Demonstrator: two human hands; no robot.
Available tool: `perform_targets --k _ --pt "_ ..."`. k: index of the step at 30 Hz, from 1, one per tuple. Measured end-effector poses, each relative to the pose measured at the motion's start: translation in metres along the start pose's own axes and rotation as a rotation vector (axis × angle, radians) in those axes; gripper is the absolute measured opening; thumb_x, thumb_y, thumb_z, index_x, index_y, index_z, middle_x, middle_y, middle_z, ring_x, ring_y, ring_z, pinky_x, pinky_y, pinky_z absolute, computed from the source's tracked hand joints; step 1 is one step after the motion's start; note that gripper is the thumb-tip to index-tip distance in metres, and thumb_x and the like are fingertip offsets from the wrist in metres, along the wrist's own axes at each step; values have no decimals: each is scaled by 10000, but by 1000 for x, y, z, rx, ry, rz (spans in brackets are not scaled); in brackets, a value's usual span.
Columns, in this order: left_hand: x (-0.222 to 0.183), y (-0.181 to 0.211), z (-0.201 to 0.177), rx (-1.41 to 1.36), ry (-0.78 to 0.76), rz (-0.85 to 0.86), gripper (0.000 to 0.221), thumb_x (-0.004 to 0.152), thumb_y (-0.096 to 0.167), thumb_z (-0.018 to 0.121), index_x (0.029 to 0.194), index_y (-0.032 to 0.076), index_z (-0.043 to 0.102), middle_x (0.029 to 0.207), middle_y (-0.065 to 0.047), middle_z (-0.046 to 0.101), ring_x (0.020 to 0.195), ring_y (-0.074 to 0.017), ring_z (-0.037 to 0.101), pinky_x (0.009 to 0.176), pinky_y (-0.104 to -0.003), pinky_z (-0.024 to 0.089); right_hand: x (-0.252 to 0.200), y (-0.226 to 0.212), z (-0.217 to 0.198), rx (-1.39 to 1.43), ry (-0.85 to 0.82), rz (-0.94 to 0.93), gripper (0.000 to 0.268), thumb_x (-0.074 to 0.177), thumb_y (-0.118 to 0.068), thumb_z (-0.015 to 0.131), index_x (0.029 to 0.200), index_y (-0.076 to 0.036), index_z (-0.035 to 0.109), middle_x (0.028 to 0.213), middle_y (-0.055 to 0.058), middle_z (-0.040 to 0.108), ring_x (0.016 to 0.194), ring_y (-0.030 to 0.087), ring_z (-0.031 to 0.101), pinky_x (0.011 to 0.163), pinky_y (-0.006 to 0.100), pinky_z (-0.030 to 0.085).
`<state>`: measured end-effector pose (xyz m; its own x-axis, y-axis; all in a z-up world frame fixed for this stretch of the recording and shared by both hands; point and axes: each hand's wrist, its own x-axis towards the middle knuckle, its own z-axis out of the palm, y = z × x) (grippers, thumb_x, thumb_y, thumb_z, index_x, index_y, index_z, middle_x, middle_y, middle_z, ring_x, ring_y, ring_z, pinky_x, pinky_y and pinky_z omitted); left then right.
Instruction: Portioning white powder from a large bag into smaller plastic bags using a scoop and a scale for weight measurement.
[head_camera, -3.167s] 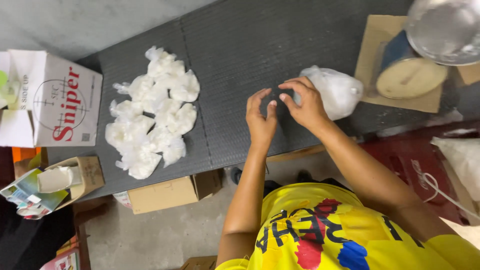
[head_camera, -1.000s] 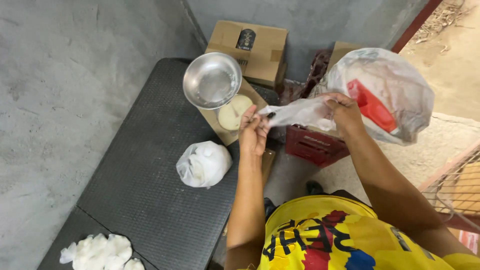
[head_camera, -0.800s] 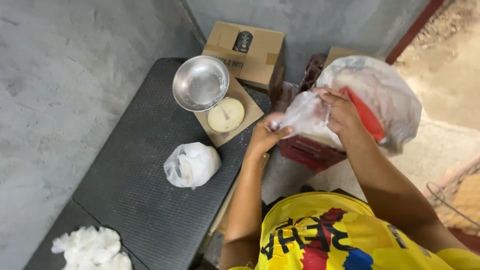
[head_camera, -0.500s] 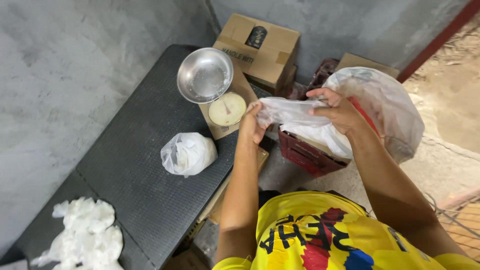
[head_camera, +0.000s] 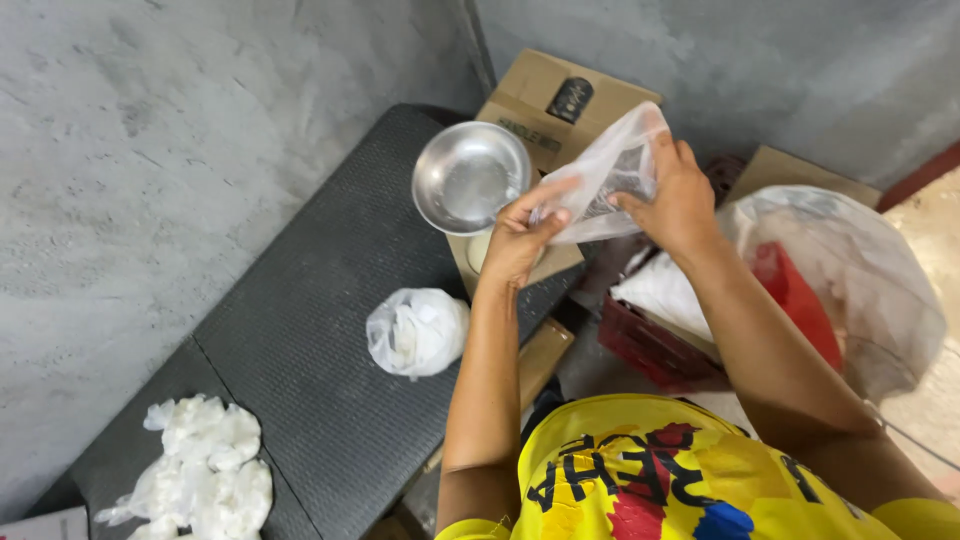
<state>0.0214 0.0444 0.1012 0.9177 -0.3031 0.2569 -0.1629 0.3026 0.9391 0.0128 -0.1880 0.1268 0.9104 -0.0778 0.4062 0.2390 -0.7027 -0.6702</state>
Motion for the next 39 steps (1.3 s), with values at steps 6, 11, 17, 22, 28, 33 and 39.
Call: perform_targets --k 6,11,17,22,28,33,39 --pt "30 49 -39 1169 292 176 373 851 144 817 1221 162 771 1116 -167 636 940 -337 643 819 -453 545 33 -50 47 -144 -34 -154 720 808 -129 805 1450 -68 487 1231 246 591 1044 469 640 854 516 533" --pt "35 61 -89 1451 580 114 372 828 -2 663 1186 73 733 1268 -202 581 1060 -410 650 837 -483 557 57 -82 79 -219 -190 -160 728 777 -86 755 1459 -162 512 1204 225 590 978 454 656 822 530 539" --pt "21 68 -112 1425 584 295 378 757 -51 637 1110 41 738 1459 -243 509 1199 -428 632 906 -447 575 75 -86 109 -252 -118 -126 658 842 -84 709 1467 -196 536 1177 214 592 952 434 666 788 532 538" --pt "16 26 -143 1408 476 58 491 727 -43 665 1212 22 689 1527 -246 472 1171 -412 638 872 -473 563 77 -67 135 -347 -221 -172 724 787 -36 654 1467 -262 553 1201 173 601 957 422 677 796 522 548" --pt "25 26 -141 1409 454 36 544 715 -52 673 1251 37 668 1590 -281 361 1310 -436 512 968 -586 456 80 -84 140 -363 -226 -58 766 812 17 618 1503 -299 525 1300 202 553 941 430 677 786 521 547" --pt "27 14 -143 1406 416 5 560 707 -50 680 1257 49 654 1623 -311 283 1408 -471 415 1022 -630 406 76 -85 144 -377 -266 -24 779 777 21 633 1491 -261 502 1344 213 517 930 438 679 780 522 552" --pt "29 21 -136 1423 374 -27 667 692 -30 709 1340 89 605 1633 -322 142 1501 -503 206 1076 -730 288 66 -83 155 -343 -251 -41 764 754 -30 684 1479 -186 498 1373 229 485 938 457 665 778 519 555"
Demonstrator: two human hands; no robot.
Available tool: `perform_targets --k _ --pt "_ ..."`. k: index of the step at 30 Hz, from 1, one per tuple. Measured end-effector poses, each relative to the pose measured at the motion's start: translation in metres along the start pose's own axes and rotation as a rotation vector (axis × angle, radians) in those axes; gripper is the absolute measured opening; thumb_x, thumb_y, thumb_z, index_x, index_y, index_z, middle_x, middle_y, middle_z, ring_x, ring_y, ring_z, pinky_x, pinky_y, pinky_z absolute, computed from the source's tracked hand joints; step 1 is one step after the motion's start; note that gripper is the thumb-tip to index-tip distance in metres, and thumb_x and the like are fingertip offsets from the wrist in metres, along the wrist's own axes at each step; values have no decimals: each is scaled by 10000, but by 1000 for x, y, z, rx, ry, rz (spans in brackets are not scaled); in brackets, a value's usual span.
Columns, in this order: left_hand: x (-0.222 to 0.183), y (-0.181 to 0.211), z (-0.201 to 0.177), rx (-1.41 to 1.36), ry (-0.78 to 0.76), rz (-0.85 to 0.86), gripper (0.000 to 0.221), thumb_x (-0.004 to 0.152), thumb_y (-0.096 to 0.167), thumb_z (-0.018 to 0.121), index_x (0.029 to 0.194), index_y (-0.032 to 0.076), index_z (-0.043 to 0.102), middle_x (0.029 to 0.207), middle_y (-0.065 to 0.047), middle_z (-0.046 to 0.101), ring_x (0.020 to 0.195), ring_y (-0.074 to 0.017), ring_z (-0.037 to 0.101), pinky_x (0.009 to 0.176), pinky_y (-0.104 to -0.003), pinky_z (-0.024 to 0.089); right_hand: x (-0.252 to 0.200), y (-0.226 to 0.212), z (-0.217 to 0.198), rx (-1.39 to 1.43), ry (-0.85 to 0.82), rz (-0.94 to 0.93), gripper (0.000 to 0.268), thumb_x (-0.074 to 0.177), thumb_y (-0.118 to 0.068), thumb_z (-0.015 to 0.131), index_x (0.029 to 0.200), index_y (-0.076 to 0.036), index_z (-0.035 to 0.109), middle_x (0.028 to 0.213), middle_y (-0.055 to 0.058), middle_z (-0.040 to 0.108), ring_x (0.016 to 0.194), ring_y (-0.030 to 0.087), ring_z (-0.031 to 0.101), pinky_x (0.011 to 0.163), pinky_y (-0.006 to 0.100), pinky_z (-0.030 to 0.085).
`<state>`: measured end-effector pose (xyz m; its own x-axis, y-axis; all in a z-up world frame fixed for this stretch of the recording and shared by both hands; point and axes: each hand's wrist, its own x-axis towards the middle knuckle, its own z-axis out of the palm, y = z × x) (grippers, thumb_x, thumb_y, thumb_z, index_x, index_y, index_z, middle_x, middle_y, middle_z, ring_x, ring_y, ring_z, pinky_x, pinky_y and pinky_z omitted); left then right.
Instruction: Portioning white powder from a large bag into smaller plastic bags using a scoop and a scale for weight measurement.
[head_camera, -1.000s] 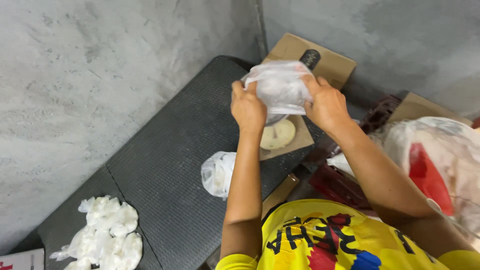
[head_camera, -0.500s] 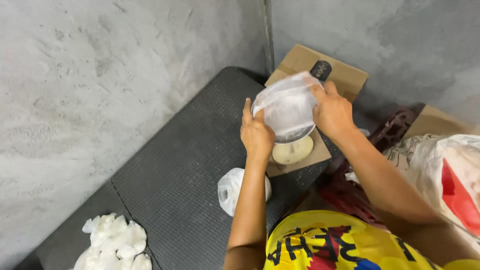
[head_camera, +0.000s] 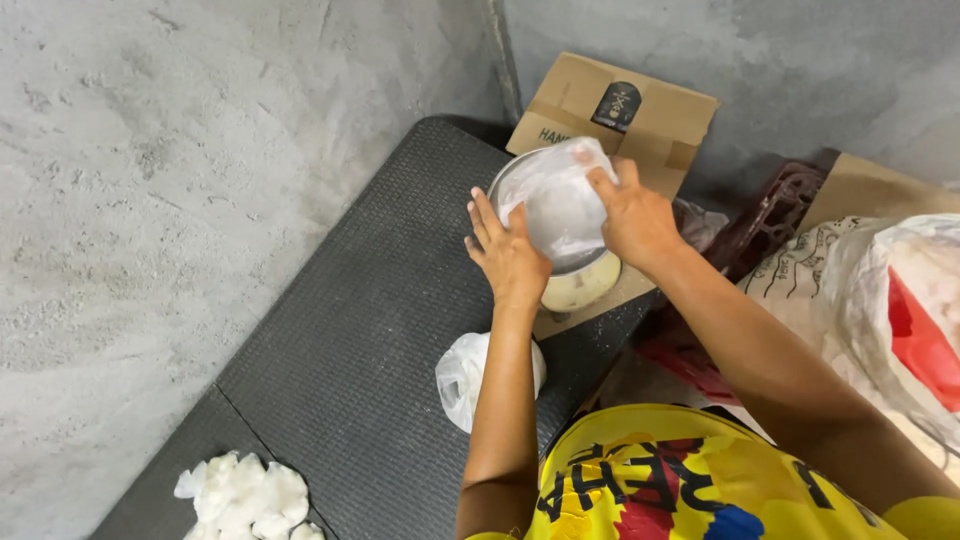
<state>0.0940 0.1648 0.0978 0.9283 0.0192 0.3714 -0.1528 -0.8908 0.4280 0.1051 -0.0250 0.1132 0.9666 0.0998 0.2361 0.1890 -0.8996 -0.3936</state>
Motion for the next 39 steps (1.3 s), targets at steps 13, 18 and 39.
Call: perform_targets --k 13,18,39 --pt "0 -3 -26 61 -239 -160 525 748 57 748 1258 77 621 1665 -305 50 1538 -508 -98 1058 -870 83 3 21 4 -25 -89 -24 798 701 -107 769 1452 -154 504 1316 203 529 1000 419 668 834 479 558" --pt "-8 10 -43 18 -282 -132 701 711 137 813 1374 127 584 1660 -286 78 1533 -489 -130 1066 -859 53 -1 13 -3 -8 -126 -43 712 736 -123 764 1418 -188 573 1245 182 562 978 403 678 825 482 563" --pt "-41 87 -54 -687 199 326 402 916 66 790 1309 96 711 1597 -150 483 1576 -379 354 1304 -503 305 -99 14 -29 326 423 -51 586 760 -239 886 1320 -212 717 1551 180 448 1388 371 442 1126 504 336"
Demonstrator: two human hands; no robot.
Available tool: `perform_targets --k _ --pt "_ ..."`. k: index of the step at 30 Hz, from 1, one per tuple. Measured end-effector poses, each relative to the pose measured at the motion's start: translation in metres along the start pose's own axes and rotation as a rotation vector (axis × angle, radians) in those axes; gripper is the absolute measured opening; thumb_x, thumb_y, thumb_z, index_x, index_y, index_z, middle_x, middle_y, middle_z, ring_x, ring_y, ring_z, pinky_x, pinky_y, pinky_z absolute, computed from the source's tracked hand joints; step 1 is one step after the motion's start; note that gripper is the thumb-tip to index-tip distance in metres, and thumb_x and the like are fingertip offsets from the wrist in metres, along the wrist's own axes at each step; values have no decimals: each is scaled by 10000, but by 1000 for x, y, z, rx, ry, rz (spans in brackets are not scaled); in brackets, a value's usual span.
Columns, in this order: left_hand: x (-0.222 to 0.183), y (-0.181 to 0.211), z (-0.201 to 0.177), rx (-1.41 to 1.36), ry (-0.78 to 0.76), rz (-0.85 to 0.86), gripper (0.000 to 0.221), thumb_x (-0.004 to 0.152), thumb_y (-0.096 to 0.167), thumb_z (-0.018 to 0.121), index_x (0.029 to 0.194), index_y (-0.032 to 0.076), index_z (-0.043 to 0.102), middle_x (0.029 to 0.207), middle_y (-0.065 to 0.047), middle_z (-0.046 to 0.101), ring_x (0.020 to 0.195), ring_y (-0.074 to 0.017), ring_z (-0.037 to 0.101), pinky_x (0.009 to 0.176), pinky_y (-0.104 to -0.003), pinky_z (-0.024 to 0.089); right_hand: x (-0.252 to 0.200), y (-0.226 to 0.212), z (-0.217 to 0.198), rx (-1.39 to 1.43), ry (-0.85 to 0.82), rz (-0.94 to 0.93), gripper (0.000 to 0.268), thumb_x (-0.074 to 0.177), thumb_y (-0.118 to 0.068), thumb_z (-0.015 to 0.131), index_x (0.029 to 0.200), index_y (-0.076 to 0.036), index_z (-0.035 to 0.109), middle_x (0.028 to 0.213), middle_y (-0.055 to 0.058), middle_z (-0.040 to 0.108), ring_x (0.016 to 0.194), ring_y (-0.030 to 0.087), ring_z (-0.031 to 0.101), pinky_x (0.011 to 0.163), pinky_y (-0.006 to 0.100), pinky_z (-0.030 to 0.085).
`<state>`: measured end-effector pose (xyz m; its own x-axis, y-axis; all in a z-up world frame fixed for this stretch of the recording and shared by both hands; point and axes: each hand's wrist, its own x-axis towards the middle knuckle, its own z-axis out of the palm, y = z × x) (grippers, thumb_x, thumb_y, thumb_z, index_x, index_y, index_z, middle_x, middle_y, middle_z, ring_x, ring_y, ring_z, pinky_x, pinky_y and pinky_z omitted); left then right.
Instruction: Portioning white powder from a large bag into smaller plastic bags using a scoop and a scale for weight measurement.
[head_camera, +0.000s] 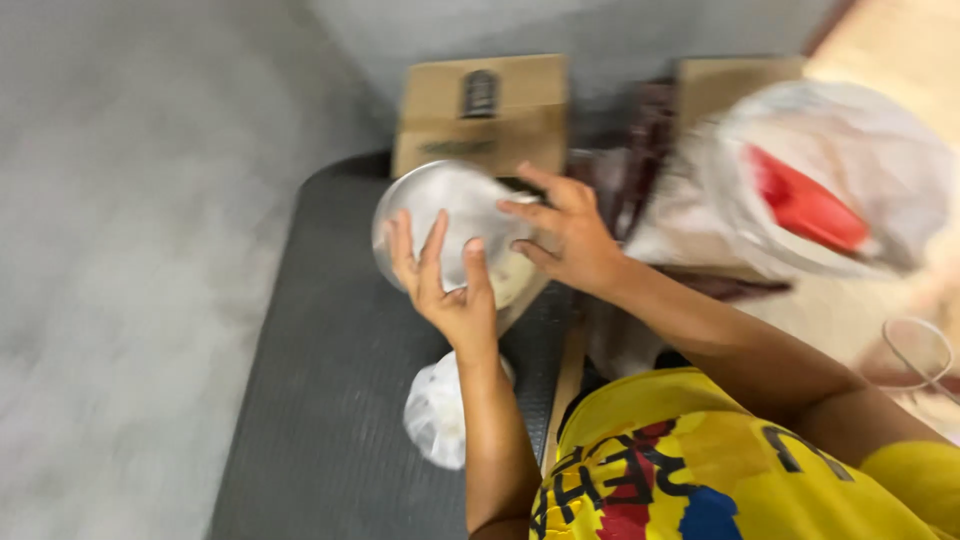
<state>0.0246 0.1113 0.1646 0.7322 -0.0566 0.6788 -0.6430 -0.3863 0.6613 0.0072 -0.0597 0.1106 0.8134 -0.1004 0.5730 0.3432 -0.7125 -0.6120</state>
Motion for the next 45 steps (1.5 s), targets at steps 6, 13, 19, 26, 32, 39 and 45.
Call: perform_targets --k 6,13,19,26,32,39,45 --pt "-12 39 80 -172 -119 10 374 962 47 758 1329 70 689 1614 -161 443 1567 -371 375 1285 -457 330 -37 48 -84 -7 155 66 415 867 -95 809 1270 -154 729 1209 84 691 1125 286 612 1039 432 432" --pt "-57 67 185 -198 -349 -20 407 950 122 766 1346 73 685 1616 -200 455 1546 -372 410 1284 -456 325 -117 151 -205 -88 139 511 226 889 -206 818 1096 -126 777 938 118 724 778 293 708 765 389 559" --pt "-127 68 249 -95 -537 -157 780 932 330 771 1564 36 420 1649 -315 306 1539 -448 311 1246 -505 301 -193 259 -224 -439 -563 779 371 819 -436 766 1160 -294 798 1020 95 763 865 325 744 804 443 585" --pt "-189 50 295 88 -555 -353 1062 857 493 790 1578 -86 265 1626 -402 196 1540 -495 211 1232 -491 254 -233 322 -190 -217 -621 596 543 769 -453 810 1237 -191 719 1093 161 731 975 363 706 876 462 540" --pt "-213 24 310 148 -561 -437 1054 871 444 766 1587 -94 211 1634 -395 182 1542 -495 203 1246 -468 240 -214 309 -190 -18 -552 662 424 818 -402 769 1159 -154 733 1114 150 756 1023 332 725 931 421 552" --pt "-206 15 316 175 -544 -482 1012 894 428 735 1580 -100 210 1633 -397 164 1538 -495 182 1239 -461 226 -213 312 -200 -40 -486 499 360 773 -282 761 1086 -106 743 1032 166 747 939 346 701 822 441 544" --pt "-207 10 312 148 -593 -497 1021 910 476 726 1559 -131 222 1623 -402 178 1549 -491 170 1248 -457 214 -159 237 -288 -299 213 335 304 837 -205 809 1105 -77 743 1051 133 710 923 310 672 841 421 543"
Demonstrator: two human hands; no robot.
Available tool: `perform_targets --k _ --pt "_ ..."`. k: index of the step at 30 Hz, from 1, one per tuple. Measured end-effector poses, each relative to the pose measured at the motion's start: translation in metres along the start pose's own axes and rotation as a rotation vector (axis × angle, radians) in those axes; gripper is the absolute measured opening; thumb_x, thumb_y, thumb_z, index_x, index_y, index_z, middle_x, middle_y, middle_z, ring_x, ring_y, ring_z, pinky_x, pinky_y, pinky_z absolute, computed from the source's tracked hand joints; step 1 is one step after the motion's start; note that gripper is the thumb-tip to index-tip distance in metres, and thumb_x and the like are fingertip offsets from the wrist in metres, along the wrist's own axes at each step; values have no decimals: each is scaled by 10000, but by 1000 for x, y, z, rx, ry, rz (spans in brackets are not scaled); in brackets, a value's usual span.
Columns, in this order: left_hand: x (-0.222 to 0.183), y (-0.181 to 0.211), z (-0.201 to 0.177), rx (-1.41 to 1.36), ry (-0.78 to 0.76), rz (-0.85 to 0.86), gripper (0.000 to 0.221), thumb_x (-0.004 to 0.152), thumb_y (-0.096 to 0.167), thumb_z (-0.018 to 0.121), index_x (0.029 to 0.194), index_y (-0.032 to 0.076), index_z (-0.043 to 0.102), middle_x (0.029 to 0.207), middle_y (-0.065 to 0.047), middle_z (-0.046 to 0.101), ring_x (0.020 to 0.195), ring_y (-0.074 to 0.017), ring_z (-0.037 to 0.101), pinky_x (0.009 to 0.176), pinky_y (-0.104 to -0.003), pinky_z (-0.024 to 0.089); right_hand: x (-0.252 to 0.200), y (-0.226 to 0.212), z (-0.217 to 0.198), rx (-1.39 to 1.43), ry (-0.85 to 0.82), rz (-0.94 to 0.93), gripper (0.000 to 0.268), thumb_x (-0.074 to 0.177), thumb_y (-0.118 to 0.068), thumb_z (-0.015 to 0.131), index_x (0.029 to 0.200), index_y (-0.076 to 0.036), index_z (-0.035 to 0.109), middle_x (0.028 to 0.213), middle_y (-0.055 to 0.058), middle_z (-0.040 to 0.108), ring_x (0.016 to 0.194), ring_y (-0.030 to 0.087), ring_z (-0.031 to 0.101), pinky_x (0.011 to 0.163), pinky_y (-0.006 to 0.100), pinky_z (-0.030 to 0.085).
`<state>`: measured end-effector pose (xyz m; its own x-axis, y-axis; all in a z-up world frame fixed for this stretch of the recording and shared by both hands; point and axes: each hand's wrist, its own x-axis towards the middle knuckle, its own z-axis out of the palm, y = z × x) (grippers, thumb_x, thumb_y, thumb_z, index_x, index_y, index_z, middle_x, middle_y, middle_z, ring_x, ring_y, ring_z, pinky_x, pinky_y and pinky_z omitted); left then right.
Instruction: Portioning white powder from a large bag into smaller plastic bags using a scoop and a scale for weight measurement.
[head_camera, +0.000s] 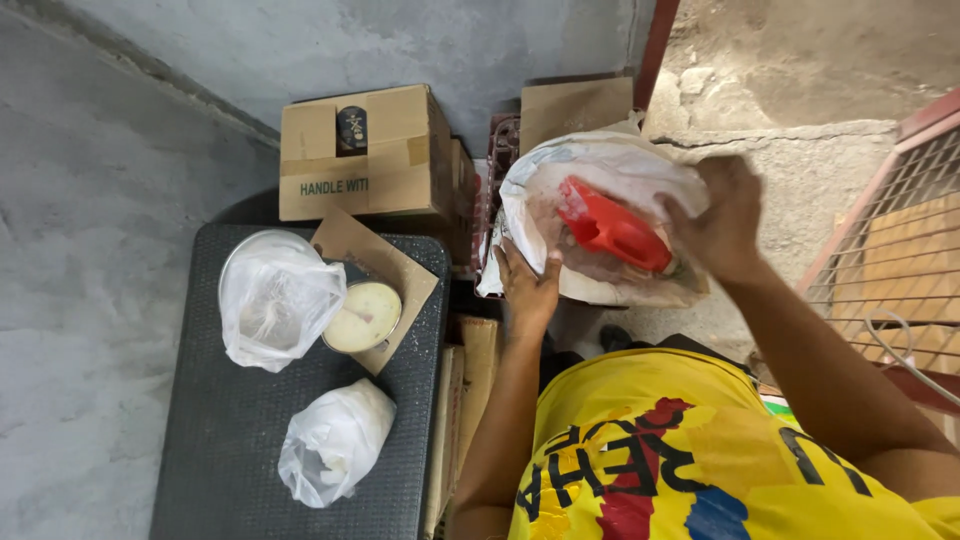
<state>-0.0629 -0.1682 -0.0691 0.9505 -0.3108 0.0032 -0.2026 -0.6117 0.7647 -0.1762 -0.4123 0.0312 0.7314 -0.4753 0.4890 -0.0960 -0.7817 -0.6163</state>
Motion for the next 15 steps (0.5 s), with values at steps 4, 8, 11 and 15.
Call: perform_targets --k 4,8,11,15 --pt "8 -24 12 -50 -38 35 981 915 423 707 1553 -140 219 1626 -390 175 1539 -485 169 1240 -451 212 8 63 25 -435 -63 -7 650 551 -413 920 1046 -26 756 943 180 716 881 359 682 734 562 488" --pt "22 -77 25 -48 -90 41 863 969 364 616 1567 -121 228 1645 -351 215 1538 -458 201 1250 -449 192 13 129 76 -355 -155 211 482 744 -391 896 1085 -67 789 992 179 753 919 349 712 807 505 523" --pt "24 -84 -3 -71 -121 3 700 1043 362 500 1554 -82 320 1592 -324 352 1496 -447 303 1235 -447 223 40 92 99 -196 -70 315 212 972 -257 791 1107 -94 791 1008 171 752 919 318 714 842 380 555" --pt "44 -128 -21 -221 -113 -242 564 1033 401 452 1321 -62 596 1313 -312 622 1257 -436 581 1080 -442 416 52 -54 120 38 95 -92 171 964 -142 558 1028 -82 704 924 92 657 831 236 620 749 373 511"
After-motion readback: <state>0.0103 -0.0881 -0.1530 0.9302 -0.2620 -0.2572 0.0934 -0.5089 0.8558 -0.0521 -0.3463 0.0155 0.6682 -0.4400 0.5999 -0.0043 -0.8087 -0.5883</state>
